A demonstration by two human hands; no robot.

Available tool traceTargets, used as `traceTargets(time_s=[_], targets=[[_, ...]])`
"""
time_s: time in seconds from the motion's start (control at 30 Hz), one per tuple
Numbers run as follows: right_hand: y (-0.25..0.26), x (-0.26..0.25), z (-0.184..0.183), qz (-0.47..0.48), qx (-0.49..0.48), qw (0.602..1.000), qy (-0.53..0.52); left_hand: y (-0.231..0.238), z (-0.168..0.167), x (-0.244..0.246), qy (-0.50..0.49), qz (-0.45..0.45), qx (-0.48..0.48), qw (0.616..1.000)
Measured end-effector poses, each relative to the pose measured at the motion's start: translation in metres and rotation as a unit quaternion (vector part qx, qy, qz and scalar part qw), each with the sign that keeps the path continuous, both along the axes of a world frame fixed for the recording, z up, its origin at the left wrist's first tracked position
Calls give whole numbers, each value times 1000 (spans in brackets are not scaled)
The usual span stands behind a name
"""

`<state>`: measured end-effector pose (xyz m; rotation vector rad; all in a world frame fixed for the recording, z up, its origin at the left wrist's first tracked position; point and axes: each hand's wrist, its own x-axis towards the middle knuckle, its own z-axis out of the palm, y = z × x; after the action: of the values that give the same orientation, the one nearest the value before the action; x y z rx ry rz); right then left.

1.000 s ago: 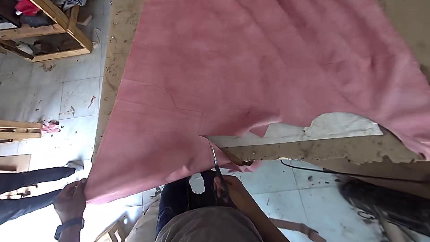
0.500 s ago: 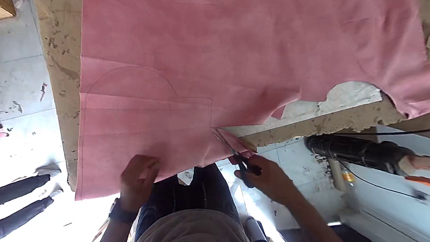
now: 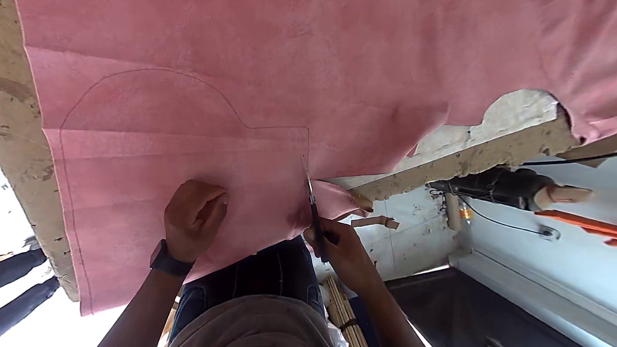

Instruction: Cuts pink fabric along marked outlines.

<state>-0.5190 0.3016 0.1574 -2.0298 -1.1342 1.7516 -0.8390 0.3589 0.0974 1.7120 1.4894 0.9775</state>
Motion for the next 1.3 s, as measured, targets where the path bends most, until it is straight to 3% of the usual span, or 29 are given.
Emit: traceTargets(time_s=[0.1, 0.3, 0.43, 1.0, 1.3], targets=[[-5, -13, -3, -32, 19, 999, -8, -1, -1, 0, 5, 0, 4, 1000], [-11, -26, -2, 7, 73, 975, -212, 0, -3, -1, -11, -2, 15, 1000], [-18, -27, -3, 20, 100, 954, -281, 0, -3, -2, -13, -3, 18, 1000], [-21, -21, -14, 16, 154, 924, -348, 1, -3, -5, -36, -11, 21, 999], [-17, 3, -12, 76, 166, 914, -362, 0, -3, -5, -37, -13, 20, 999]])
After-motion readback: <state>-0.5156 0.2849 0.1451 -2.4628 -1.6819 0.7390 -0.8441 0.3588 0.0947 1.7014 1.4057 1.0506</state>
